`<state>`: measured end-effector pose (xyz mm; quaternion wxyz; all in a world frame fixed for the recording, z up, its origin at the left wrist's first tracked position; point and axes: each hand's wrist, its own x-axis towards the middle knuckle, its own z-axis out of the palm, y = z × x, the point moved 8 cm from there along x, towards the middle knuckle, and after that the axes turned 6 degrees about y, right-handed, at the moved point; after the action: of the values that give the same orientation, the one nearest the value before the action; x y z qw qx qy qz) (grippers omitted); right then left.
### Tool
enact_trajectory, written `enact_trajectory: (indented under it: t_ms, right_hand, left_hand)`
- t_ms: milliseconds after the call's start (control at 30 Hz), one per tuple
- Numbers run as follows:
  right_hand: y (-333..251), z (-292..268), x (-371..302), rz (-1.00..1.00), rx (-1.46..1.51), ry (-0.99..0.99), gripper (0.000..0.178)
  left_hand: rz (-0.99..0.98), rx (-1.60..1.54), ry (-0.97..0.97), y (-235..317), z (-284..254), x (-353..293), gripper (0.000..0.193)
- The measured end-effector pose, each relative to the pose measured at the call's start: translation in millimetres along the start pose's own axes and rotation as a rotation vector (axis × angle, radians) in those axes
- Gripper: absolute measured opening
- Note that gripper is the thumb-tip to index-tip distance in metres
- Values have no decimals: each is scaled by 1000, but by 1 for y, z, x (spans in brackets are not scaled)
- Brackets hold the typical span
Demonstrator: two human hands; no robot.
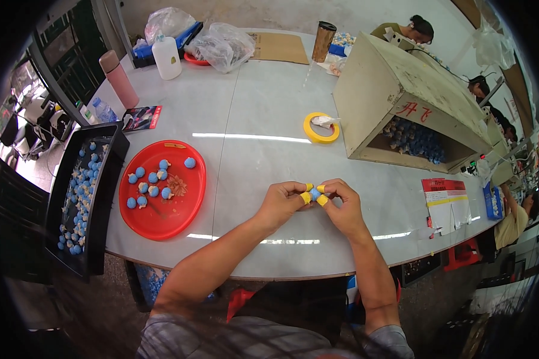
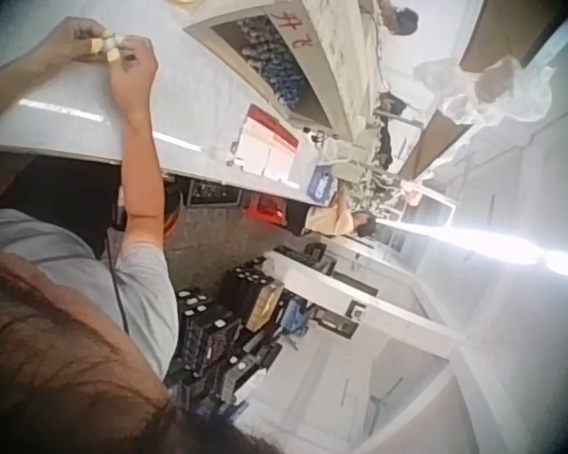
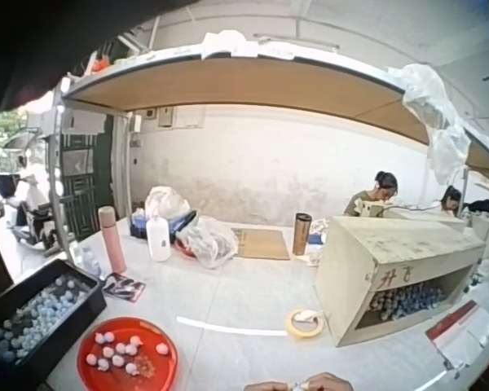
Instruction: The person assembles small yellow and blue plastic components into a sphere-like toy by hand.
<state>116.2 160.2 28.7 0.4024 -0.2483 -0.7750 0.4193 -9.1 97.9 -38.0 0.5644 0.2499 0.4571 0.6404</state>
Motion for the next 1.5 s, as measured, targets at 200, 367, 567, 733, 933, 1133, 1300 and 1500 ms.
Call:
enact_trajectory:
  t_ms: [200,367,567,733,933,1133,1300,1500]
  right_hand:
    - [13,6,-1,115,64,-32,19]
    - [22,10,-5,219,133,-87,21]
    - [31,15,-8,351,194,-48,19]
    - [32,18,-11,450,266,-58,19]
    - [30,22,-11,380,170,-1,22]
    - [35,25,-15,657,513,-57,15]
    - [42,29,-19,665,486,8,10]
    - [32,31,-17,553,414,38,8]
  left_hand:
    - [-34,-26,4,3,-1,-2,21]
    - [-64,-12,-17,-2,0,0,20]
    - [-123,-33,0,5,1,-4,22]
    - [-177,91,37,3,0,-8,21]
    - [-203,-2,56,5,2,-14,22]
    - [-166,17,79,2,2,-7,23]
    - [-123,62,63,0,6,-8,21]
    - [-57,30,109,1,0,-8,14]
